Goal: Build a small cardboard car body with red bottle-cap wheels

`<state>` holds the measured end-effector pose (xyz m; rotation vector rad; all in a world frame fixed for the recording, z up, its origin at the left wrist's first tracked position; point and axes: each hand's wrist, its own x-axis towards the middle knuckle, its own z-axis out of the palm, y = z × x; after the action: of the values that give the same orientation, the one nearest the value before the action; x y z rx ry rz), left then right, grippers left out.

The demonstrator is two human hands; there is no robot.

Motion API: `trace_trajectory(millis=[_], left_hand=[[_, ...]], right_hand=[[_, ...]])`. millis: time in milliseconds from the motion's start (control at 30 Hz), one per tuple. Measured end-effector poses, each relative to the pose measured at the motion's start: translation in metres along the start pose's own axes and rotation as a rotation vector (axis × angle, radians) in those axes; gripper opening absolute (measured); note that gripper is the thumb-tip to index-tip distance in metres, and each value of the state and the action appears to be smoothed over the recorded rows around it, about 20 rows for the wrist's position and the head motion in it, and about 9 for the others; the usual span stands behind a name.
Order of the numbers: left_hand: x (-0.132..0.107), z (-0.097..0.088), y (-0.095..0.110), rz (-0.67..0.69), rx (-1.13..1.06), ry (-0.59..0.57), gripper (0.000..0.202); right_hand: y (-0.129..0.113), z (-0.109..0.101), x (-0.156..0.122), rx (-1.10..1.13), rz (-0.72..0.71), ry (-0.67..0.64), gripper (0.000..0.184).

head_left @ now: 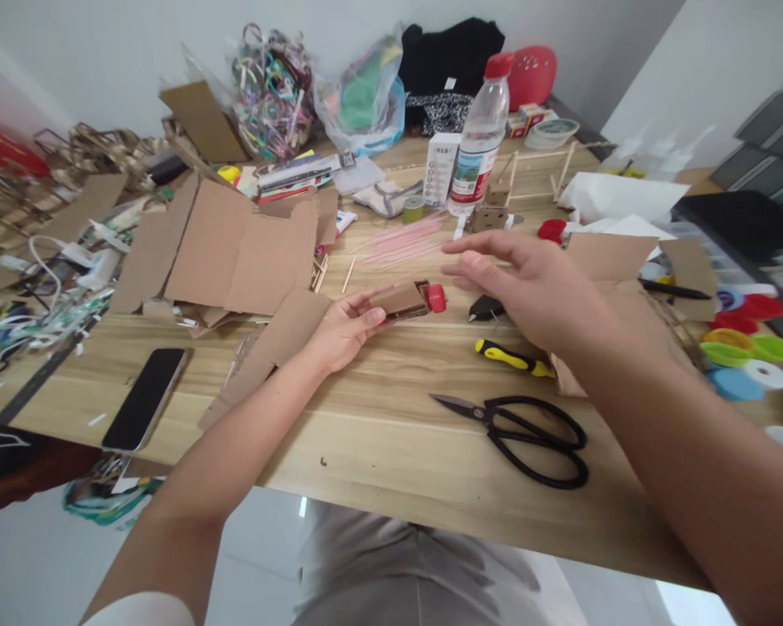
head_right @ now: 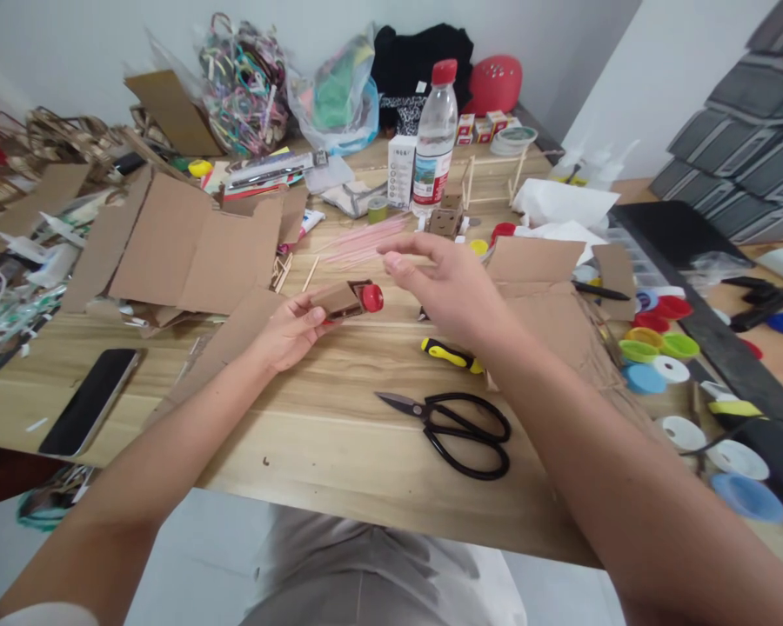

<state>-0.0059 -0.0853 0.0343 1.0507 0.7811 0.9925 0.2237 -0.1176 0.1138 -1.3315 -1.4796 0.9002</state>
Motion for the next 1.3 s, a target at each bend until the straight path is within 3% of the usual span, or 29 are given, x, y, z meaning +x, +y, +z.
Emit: trace_trajectory(millis=[233,467,633,733,867,1067,1200,1300], left_hand=[[-0.002,-0.004,0.005,-0.001,-0.021,0.004,0.063],[-0.002,-0.009,0.008,0.061,-0.073,0.049,0.056],[0.001,-0.016,0.007,0.111,-0.070,0.090,0.040],[0.002,-0.017,0.007,0.119,-0.050,0.124,0.039],[0.002,-0.016,0.008,0.122,-0.033,0.149,0.040],[0.001,-0.010,0.010,0.101,-0.047,0.102,0.058],[0.000,-0.005,0.014,0.104,-0.087,0.050,0.072],[-0.001,-0.001,0.017,0.093,-0.109,0.036,0.076]], right_hand=[[-0.026,-0.055,-0.048,-0.241,-0.186,0.240,0.036],[0.001,-0.120,-0.127,-0.369,-0.031,0.466,0.049],[0.023,-0.147,-0.174,-0.622,0.217,0.354,0.043],[0.029,-0.138,-0.190,-0.694,0.188,0.279,0.031],[0.030,-0.104,-0.192,-0.624,0.033,0.157,0.019],[0.031,-0.057,-0.169,-0.769,-0.352,-0.009,0.029],[0.032,-0.049,-0.151,-0.954,-0.490,-0.002,0.028],[0.034,-0.046,-0.140,-1.182,-0.466,0.041,0.021]])
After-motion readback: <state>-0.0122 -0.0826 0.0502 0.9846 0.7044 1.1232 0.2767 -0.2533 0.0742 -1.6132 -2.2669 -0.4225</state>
